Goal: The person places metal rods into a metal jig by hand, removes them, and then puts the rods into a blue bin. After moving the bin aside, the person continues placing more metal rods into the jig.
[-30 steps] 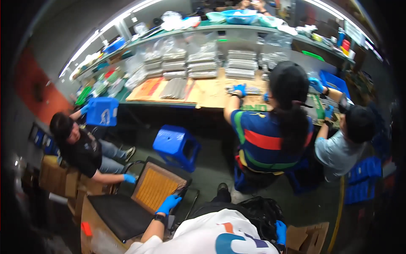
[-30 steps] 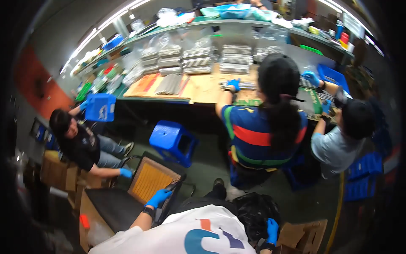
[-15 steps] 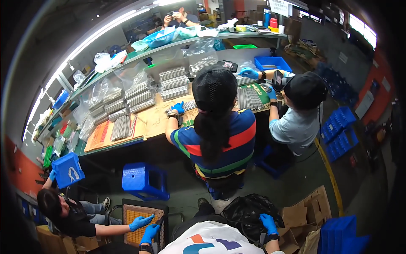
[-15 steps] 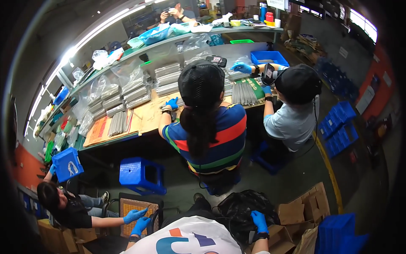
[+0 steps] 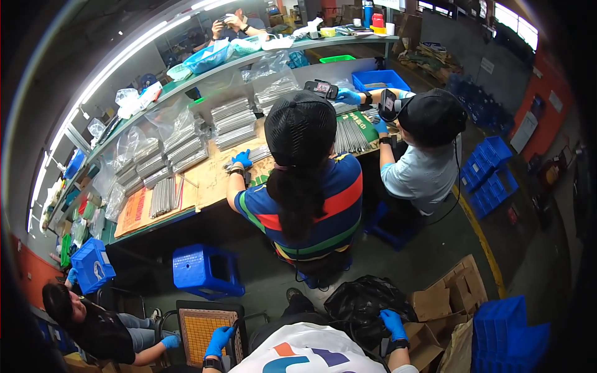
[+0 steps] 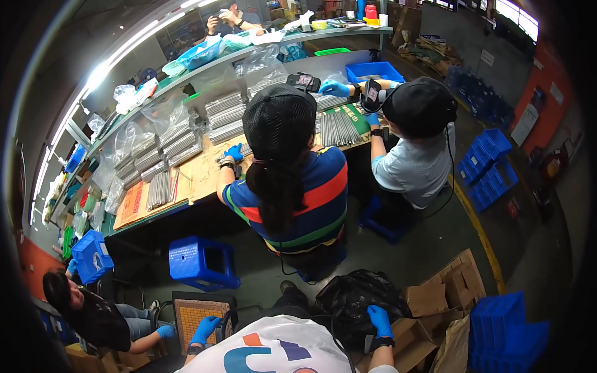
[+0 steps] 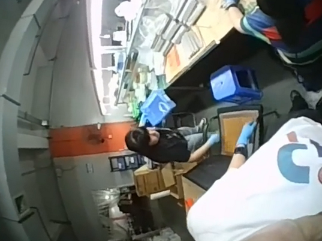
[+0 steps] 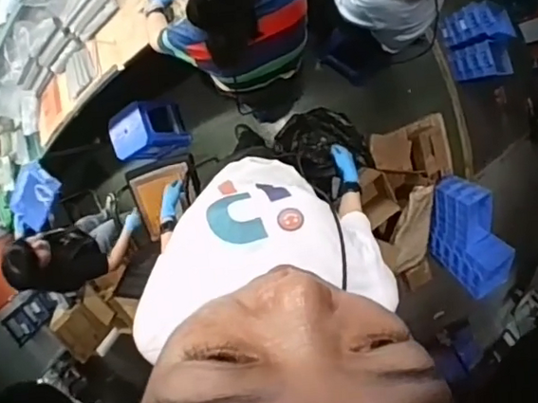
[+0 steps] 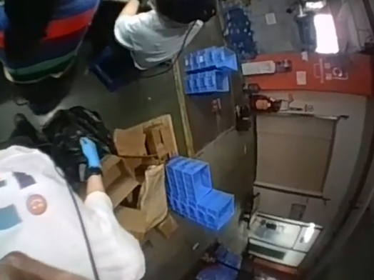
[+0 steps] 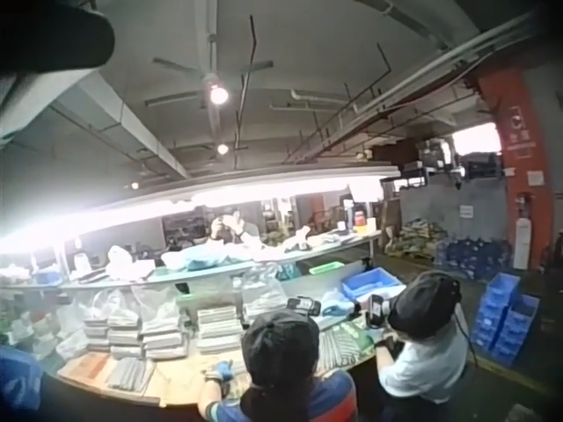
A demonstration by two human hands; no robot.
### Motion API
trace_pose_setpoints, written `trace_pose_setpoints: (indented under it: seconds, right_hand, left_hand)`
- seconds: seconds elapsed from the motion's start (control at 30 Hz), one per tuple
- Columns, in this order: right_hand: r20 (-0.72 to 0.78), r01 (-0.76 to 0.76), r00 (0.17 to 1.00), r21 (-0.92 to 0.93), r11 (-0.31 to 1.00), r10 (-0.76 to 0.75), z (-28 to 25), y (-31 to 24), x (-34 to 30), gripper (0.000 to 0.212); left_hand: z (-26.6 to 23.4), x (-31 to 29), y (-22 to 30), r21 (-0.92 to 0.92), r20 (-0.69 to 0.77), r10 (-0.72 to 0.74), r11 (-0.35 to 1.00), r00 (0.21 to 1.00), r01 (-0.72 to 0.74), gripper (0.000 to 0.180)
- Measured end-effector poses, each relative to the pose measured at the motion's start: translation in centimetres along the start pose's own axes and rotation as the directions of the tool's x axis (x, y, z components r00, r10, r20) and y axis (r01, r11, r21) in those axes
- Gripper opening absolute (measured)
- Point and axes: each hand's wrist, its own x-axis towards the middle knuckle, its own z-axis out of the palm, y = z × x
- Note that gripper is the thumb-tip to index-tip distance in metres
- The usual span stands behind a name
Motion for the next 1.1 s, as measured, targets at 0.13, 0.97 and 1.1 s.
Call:
trace_pose_setpoints:
  seconds: [0.13,0.97,1.1]
  right_hand:
    - [0.011,-0.025,1.000,0.035,0.999,0.024,-0.1,0.0,0.0,0.032]
    - [-0.015,-0.025,1.000,-0.034,0.999,0.024,1.5,-1.4,-2.7,0.032]
    - [0.005,-0.022,1.000,-0.044,0.999,0.022,1.8,-0.8,-3.7,0.034]
  left_hand:
    - [0.2,-0.3,0.0,-0.035,0.020,-0.007,0.999,1.000,0.007,0.037]
    - [-0.7,-1.9,0.1,-0.063,0.148,0.007,0.998,0.989,0.002,0.035]
    - [-0.6,-1.9,-0.3,-0.067,0.158,0.013,0.998,0.987,-0.002,0.033]
